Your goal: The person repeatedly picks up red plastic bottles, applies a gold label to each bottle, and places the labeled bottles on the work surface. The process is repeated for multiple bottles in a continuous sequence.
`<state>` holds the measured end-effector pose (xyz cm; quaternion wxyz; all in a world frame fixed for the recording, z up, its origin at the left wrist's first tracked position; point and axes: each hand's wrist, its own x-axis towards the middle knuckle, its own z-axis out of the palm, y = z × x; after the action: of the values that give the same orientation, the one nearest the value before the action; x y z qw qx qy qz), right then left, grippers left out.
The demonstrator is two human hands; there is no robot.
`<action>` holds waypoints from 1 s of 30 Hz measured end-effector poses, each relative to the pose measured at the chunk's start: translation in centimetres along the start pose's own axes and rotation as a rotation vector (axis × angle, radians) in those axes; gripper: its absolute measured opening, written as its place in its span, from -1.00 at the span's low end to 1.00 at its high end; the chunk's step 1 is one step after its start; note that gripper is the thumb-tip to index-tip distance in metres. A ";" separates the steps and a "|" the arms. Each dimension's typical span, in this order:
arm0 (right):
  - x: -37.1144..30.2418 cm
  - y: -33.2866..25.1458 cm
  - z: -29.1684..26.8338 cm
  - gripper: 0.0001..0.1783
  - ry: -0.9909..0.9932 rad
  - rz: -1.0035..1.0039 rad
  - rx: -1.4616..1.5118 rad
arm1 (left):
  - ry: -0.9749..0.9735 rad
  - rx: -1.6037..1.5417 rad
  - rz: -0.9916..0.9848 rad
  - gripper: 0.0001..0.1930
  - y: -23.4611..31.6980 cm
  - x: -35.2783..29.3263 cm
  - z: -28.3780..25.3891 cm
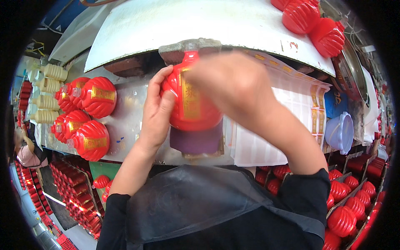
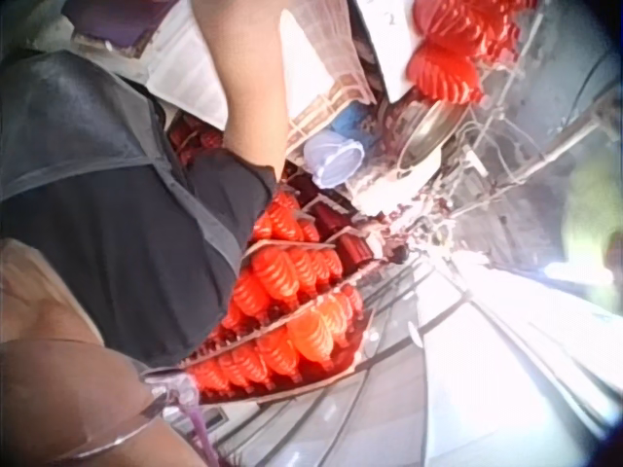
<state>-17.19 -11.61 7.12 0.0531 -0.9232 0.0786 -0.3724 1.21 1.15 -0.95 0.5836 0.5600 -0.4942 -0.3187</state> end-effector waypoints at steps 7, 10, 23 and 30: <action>-5.1 -5.9 0.5 -0.78 -0.106 -0.138 0.208 | -0.067 -0.140 -0.059 -0.49 0.4 0.0 0.1; -4.5 -4.9 0.5 -0.67 0.088 0.067 0.287 | -0.081 -0.236 -0.131 -0.49 1.0 -0.2 0.1; 2.4 2.1 1.8 -0.65 -0.130 0.645 0.318 | -0.119 -0.046 -0.245 -0.35 2.2 2.3 -0.8; 3.3 3.1 0.8 -0.69 -0.275 0.447 0.388 | -0.192 -0.009 -0.327 -0.28 2.6 5.6 -0.9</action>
<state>-14.61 -15.19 8.34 0.3184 -0.8975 0.1988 -0.2315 3.33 -3.30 2.87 0.4766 0.5973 -0.4485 -0.4636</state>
